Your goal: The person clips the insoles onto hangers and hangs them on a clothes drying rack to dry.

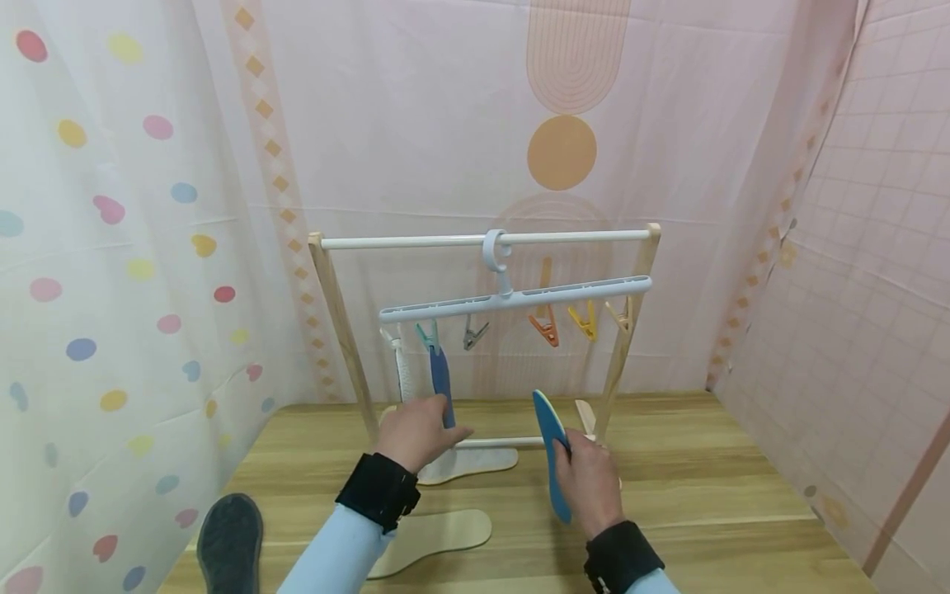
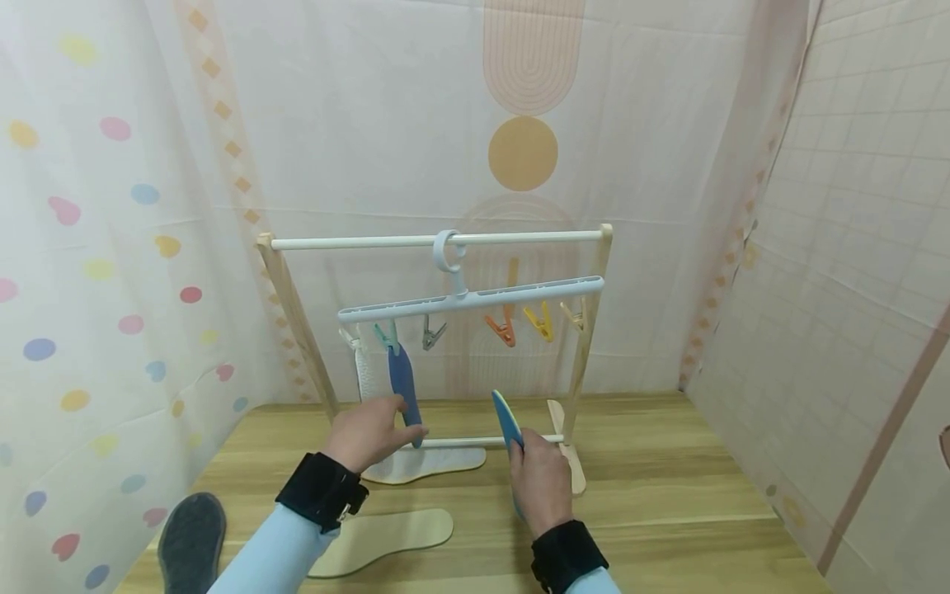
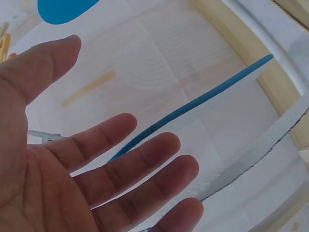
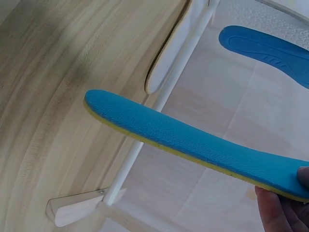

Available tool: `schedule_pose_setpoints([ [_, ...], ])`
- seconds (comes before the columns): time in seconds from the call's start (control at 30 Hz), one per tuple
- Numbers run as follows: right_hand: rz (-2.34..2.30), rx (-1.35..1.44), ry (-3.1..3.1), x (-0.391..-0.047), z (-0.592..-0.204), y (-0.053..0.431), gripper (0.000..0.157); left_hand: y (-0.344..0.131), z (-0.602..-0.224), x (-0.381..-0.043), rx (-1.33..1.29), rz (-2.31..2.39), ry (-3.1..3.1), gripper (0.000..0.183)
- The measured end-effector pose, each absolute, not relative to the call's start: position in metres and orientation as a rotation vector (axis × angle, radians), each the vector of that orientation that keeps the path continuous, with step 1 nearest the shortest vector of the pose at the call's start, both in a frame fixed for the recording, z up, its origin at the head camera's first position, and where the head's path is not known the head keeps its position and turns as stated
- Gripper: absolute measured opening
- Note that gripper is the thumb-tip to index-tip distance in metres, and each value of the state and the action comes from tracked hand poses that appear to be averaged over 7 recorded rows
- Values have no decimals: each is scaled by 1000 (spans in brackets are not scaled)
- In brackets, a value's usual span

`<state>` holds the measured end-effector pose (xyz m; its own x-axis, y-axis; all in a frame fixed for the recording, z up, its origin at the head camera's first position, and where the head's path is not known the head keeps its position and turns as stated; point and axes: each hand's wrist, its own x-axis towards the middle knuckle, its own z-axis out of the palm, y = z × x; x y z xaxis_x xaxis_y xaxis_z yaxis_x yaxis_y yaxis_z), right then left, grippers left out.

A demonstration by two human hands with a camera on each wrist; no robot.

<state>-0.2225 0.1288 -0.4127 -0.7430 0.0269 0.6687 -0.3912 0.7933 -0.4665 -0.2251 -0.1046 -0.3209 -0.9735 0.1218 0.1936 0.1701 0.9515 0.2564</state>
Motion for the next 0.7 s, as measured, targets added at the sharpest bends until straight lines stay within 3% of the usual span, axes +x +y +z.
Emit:
schedule_pose_setpoints([
  [0.2,783,277,-2285,-223,-412,129,10,-100,-308,-229,-201,-408,-2926,54],
  [0.7,788,293,-2282,-226,-409,126,13,-85,-284,-241,-196,-423,-2735,54],
])
